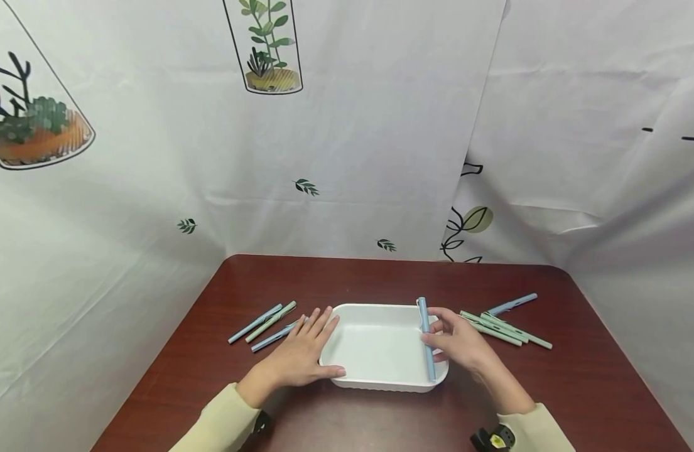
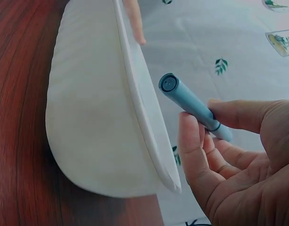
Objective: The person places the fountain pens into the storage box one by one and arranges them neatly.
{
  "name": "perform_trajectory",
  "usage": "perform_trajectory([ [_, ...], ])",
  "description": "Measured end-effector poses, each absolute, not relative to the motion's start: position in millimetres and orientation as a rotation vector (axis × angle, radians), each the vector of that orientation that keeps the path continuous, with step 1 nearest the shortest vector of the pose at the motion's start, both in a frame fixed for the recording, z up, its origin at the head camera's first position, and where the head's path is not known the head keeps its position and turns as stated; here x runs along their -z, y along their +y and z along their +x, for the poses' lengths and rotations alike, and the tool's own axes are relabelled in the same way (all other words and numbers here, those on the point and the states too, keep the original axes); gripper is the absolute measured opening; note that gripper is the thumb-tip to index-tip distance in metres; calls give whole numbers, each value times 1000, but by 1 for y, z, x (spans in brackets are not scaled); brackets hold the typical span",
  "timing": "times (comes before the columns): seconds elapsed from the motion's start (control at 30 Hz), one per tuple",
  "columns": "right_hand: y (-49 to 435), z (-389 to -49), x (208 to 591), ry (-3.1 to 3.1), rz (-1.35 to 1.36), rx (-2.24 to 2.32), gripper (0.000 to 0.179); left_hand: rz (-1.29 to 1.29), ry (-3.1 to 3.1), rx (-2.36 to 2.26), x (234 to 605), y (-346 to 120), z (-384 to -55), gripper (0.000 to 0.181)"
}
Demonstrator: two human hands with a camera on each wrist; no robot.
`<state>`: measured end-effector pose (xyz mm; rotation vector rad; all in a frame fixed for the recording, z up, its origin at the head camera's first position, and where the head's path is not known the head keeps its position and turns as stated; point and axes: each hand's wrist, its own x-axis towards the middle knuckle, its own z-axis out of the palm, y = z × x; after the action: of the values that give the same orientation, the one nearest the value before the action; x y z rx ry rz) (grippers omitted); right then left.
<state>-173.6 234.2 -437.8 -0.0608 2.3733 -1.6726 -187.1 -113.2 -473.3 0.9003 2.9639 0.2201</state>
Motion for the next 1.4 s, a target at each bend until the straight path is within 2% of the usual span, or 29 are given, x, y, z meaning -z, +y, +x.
perform_trajectory([
  [0.33,210,-181,443,2378,-16,1679,66,898,2976,-211,474,-112,-187,105],
  [1.4,128,-194,474,2272,-10,1730,51,880,2992,-165,472,-110,-187,103],
])
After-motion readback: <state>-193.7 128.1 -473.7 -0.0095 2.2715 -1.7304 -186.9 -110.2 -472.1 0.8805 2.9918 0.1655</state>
